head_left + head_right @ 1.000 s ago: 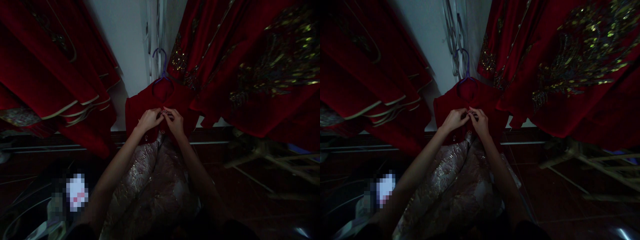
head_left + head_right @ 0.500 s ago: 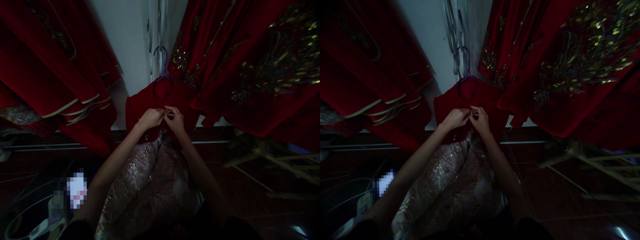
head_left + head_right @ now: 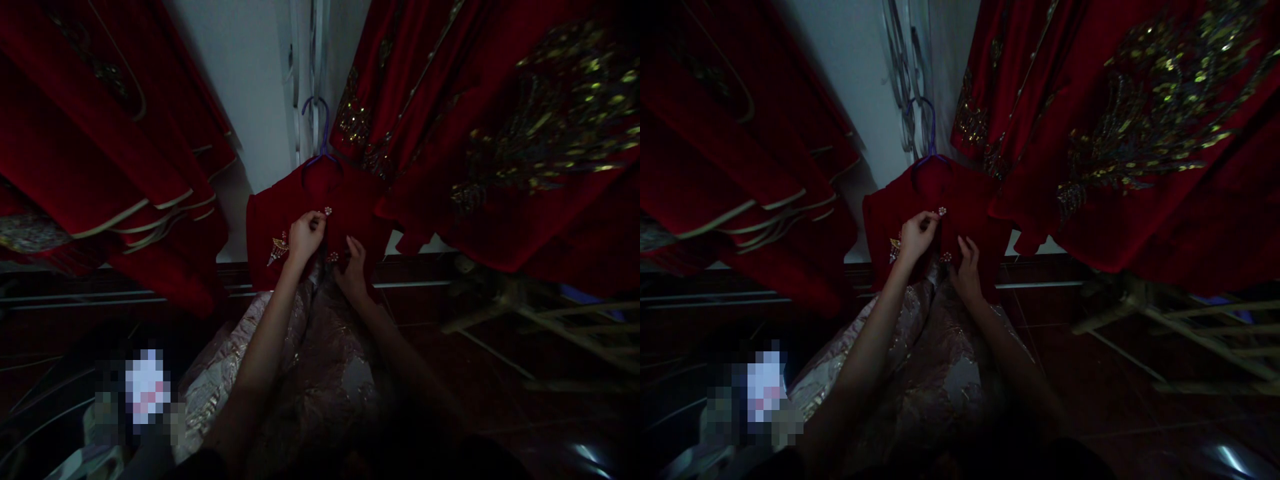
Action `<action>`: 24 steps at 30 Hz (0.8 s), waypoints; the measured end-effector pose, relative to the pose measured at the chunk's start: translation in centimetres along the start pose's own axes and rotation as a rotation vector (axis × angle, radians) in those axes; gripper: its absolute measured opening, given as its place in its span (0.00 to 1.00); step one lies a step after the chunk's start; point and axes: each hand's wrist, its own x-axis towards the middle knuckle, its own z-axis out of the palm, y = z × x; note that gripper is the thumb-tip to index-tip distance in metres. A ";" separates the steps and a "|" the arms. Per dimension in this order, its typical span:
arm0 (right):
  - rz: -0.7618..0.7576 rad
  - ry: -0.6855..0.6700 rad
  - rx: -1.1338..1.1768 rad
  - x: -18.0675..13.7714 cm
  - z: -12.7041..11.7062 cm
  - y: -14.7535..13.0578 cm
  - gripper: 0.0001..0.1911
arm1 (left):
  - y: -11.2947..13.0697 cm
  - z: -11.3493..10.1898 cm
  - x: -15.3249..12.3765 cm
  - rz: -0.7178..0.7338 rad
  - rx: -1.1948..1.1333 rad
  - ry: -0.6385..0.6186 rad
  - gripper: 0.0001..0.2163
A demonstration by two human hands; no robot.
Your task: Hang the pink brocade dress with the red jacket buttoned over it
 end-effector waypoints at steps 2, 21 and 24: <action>0.086 0.019 0.026 0.7 -1.5 0.0 0.36 | -0.5 0.5 -1.0 -0.144 -0.214 -0.034 0.15; 0.081 -0.655 0.522 1.8 -6.2 -10.6 0.19 | -4.2 -6.9 -5.6 -0.637 -0.656 -0.352 0.34; 0.169 -0.612 0.539 1.6 -5.4 -9.7 0.16 | -4.2 -8.4 -6.0 -0.550 -0.587 -0.368 0.21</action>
